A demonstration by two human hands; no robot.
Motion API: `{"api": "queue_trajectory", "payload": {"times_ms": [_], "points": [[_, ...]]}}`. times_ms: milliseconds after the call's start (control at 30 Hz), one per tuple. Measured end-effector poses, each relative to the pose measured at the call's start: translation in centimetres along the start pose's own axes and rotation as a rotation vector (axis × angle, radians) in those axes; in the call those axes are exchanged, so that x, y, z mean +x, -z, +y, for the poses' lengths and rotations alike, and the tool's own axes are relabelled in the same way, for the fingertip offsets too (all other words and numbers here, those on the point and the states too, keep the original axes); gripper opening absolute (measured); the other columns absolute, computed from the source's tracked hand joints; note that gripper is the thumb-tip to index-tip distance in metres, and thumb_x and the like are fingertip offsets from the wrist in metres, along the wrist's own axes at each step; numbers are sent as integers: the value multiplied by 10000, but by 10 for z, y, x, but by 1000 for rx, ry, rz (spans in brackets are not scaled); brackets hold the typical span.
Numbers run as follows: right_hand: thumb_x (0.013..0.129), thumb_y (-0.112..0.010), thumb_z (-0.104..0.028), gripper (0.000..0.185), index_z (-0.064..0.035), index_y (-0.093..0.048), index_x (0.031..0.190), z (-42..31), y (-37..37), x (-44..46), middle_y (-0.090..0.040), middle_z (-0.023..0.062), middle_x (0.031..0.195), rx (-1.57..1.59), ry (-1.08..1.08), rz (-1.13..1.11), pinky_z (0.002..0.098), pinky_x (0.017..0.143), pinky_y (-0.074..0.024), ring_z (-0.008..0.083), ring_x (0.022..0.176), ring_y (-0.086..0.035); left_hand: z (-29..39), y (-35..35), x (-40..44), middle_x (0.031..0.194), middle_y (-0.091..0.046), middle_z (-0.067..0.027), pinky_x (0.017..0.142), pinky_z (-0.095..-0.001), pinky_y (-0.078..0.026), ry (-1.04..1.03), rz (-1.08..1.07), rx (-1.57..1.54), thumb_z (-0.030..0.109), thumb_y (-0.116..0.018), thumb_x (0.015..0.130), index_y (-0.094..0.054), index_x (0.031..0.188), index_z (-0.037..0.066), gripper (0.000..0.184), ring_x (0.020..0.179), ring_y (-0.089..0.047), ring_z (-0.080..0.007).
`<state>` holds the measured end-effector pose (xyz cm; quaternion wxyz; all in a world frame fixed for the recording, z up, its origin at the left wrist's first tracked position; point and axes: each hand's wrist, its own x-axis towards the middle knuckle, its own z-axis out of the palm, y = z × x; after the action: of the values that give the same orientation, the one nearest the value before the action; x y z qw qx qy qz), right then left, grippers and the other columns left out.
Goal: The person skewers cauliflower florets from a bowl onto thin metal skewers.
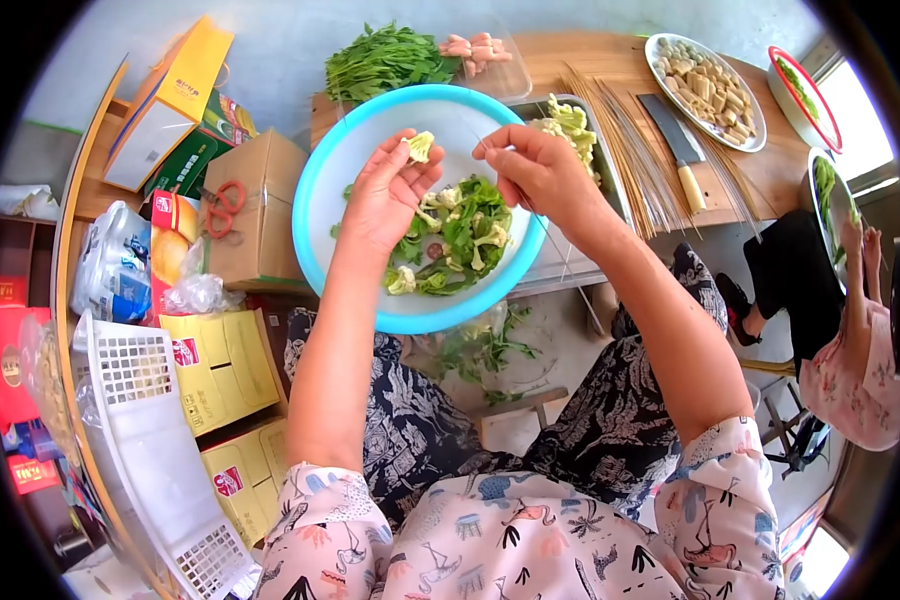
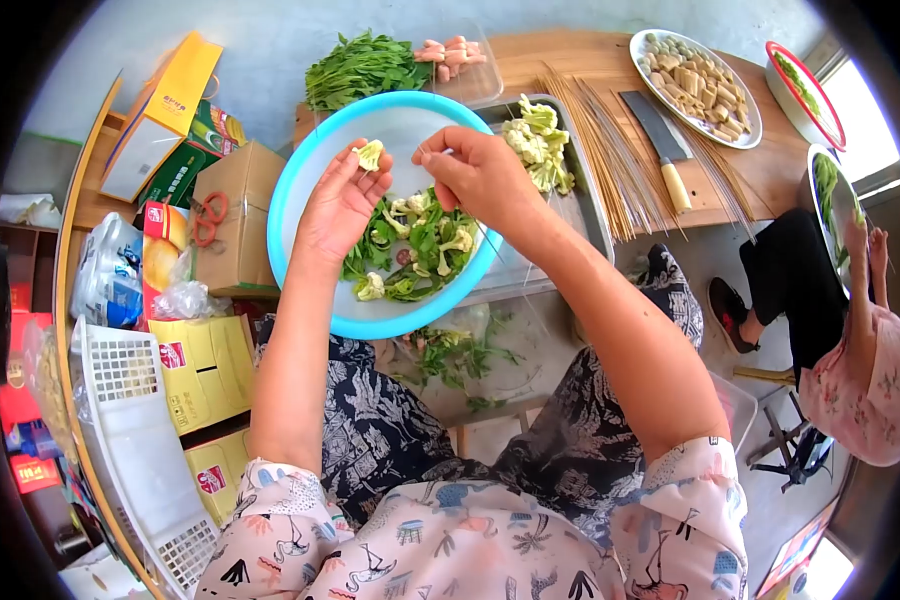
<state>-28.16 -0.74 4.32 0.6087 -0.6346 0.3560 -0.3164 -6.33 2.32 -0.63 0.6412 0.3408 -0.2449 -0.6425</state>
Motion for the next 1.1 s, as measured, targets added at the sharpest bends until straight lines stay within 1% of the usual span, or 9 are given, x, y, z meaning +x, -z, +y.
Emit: {"api": "queue_trajectory", "payload": {"times_ms": [33, 67, 133, 267, 333, 367, 433, 733, 1100], "points": [[916, -521, -150, 162, -21, -615, 946, -2, -4, -2, -515, -20, 572, 2, 6, -13, 210, 460, -341, 36, 496, -443, 2, -1, -1, 1067, -609, -127, 836, -335, -530, 7, 35, -7, 132, -561, 929, -543, 1133, 10, 239, 969, -615, -221], [916, -518, -146, 160, -21, -614, 946, -3, -8, -4, -505, -23, 563, 4, 12, -25, 213, 462, -345, 35, 496, -445, 3, 1, 1, 1067, -609, -127, 836, -335, -530, 2, 35, -9, 132, -561, 929, -543, 1133, 10, 239, 969, -615, -221], [914, -509, -133, 160, -20, -615, 956, -4, -12, -5, -487, -26, 549, 12, 21, -41, 222, 461, -353, 39, 491, -445, 5, 5, 4, 1066, -607, -144, 802, -318, -532, 36, 82, -133, 139, -558, 930, -548, 1123, -5, 240, 918, -612, -211], [905, -498, -116, 180, -12, -617, 989, -6, -16, -5, -477, -29, 549, -49, 9, -74, 229, 456, -362, 48, 484, -443, 12, 2, 6, 1039, -605, -147, 755, -295, -538, 7, 80, -168, 134, -572, 920, -550, 1104, -18, 240, 867, -609, -199], [903, -495, -115, 185, -8, -618, 989, -5, -18, -5, -475, -30, 549, -51, -3, -80, 229, 458, -366, 47, 484, -437, 16, -1, 5, 993, -605, -137, 708, -274, -540, -19, 100, -147, 123, -588, 907, -556, 1072, -25, 224, 839, -614, -191], [903, -495, -115, 185, -8, -618, 989, -5, -19, -5, -475, -30, 549, -52, -3, -80, 229, 458, -366, 47, 484, -437, 18, -2, 5, 993, -605, -137, 708, -274, -540, -20, 101, -148, 123, -588, 907, -556, 1072, -25, 224, 839, -614, -191], [902, -494, -114, 189, -4, -618, 994, -5, -20, -5, -475, -31, 549, -55, -6, -90, 230, 459, -371, 48, 483, -433, 21, -2, 6, 903, -633, -84, 691, -285, -542, -20, 87, -102, 151, -625, 880, -598, 986, 16, 174, 796, -628, -169], [901, -493, -105, 192, -3, -621, 1001, -4, -21, -2, -467, -35, 542, -47, -2, -86, 232, 448, -364, 46, 479, -422, 25, -4, 9, 883, -635, -89, 660, -282, -542, -15, 46, -105, 146, -622, 882, -598, 983, 11, 170, 769, -631, -167], [910, -510, -111, 175, -2, -620, 991, -3, -21, -2, -468, -35, 546, -26, 3, -90, 232, 445, -354, 40, 488, -418, 25, -4, 9, 901, -643, -95, 678, -292, -544, -23, 64, -113, 135, -627, 881, -605, 987, 7, 168, 775, -634, -172]]}}
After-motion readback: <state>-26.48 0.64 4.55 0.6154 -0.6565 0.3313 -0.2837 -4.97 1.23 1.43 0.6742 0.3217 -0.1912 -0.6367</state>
